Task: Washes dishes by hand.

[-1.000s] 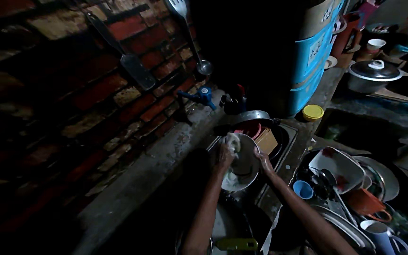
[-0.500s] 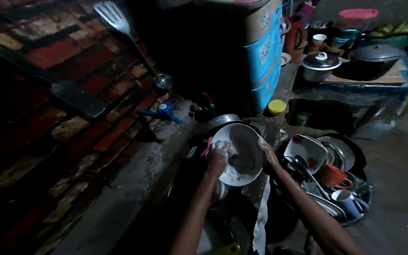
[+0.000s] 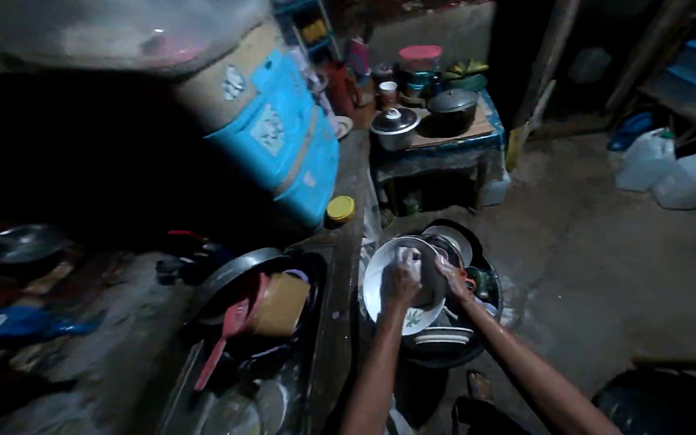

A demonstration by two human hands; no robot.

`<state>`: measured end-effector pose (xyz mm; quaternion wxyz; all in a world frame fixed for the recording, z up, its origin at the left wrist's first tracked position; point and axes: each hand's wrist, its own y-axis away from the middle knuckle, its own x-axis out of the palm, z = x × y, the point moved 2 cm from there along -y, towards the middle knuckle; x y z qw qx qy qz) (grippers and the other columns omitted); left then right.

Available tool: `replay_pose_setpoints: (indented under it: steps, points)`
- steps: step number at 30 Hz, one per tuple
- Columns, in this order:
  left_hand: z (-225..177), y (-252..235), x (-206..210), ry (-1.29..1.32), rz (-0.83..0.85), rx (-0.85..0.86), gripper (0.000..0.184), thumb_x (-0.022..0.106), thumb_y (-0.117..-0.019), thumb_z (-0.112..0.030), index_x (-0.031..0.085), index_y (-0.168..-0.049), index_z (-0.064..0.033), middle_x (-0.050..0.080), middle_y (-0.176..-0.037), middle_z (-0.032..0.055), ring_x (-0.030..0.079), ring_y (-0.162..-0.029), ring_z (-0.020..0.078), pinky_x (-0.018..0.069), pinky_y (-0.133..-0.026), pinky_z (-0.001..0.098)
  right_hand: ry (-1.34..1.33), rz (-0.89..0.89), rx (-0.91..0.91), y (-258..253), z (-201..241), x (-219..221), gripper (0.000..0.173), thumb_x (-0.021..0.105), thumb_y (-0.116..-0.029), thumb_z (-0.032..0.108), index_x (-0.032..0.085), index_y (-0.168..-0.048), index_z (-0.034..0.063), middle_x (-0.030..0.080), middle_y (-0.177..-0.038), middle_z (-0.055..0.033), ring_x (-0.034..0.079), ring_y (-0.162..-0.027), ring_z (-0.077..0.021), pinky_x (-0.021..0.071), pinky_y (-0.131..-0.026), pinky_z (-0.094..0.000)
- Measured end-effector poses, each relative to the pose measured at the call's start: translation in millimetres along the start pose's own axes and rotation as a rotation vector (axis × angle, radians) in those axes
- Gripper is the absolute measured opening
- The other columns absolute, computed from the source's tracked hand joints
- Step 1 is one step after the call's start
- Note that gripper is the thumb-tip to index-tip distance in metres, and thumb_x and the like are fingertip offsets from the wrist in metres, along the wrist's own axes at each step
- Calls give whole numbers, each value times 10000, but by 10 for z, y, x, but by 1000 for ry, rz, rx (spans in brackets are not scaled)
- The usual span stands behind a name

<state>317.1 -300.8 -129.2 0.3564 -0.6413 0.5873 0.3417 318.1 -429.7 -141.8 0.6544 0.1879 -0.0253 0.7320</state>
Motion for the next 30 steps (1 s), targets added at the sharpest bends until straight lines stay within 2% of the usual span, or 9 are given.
replay_pose_setpoints:
  steps: [3,5,9,14,17,20,24,28,30]
  points:
    - [-301,170,450,267,311,78,435,514,-1042,-184,539,-1394,69,558,-1411,280,554,-1319,375,425,-1132,507,-48,-125,48,-95,-71,-322,483,273,-1124,214,406,-1491,-72,497,-1479,-225,523,-1316,-207,420,-1111,-355]
    - [-195,239,533,65,444,113,392,537,-1029,-221,618,-1323,26,593,-1371,259,560,-1300,398,429,-1104,547,-52,-164,41,-112,-16,-548,487,263,-1123,178,343,-1530,-76,389,-1577,-222,425,-1425,-202,342,-1176,-337]
    - [49,-49,599,-218,292,4,410,539,-1018,-164,584,-1371,41,471,-1472,326,384,-1415,514,318,-1155,624,-57,-136,26,-80,-116,-743,472,274,-1101,119,347,-1506,-112,396,-1557,-236,442,-1391,-162,354,-1151,-286]
    - [-503,128,860,214,372,96,439,498,-1044,-234,552,-1381,43,565,-1395,270,559,-1299,390,442,-1096,543,-111,-220,95,-144,-385,-739,531,236,-1132,292,506,-1388,-87,608,-1312,-207,599,-1164,-170,489,-1005,-339]
    - [-270,371,718,-19,504,174,426,544,-1026,-246,610,-1368,0,541,-1448,262,427,-1408,456,299,-1151,638,-110,-244,64,-146,-221,-884,513,241,-1130,227,332,-1527,-85,398,-1563,-227,447,-1399,-183,366,-1153,-322]
    - [295,136,607,-223,274,144,431,573,-980,-98,586,-1390,34,327,-1590,326,189,-1507,547,95,-1194,721,-32,-186,50,-121,-153,-920,427,380,-1078,108,441,-1444,-105,526,-1431,-223,555,-1240,-140,451,-1049,-283]
    - [324,-299,483,51,65,444,389,563,-965,2,635,-1347,12,447,-1536,283,392,-1455,453,290,-1215,562,84,9,184,-25,-107,-753,580,482,-802,-165,479,-1377,-94,605,-1184,-157,603,-932,-90,524,-798,-250]
    - [-89,-348,479,428,428,419,349,663,-923,-46,625,-1231,112,674,-1204,214,627,-1161,239,450,-1069,349,217,127,247,-69,-252,-701,350,433,-1013,-22,505,-1347,-100,606,-1217,-178,590,-1053,-137,503,-938,-307]
    - [-13,-434,534,542,458,284,297,655,-905,-27,617,-1145,144,679,-1036,178,644,-957,170,509,-913,301,217,114,257,-78,-216,-703,383,434,-968,-83,511,-1342,-87,608,-1178,-158,592,-991,-123,513,-876,-301]
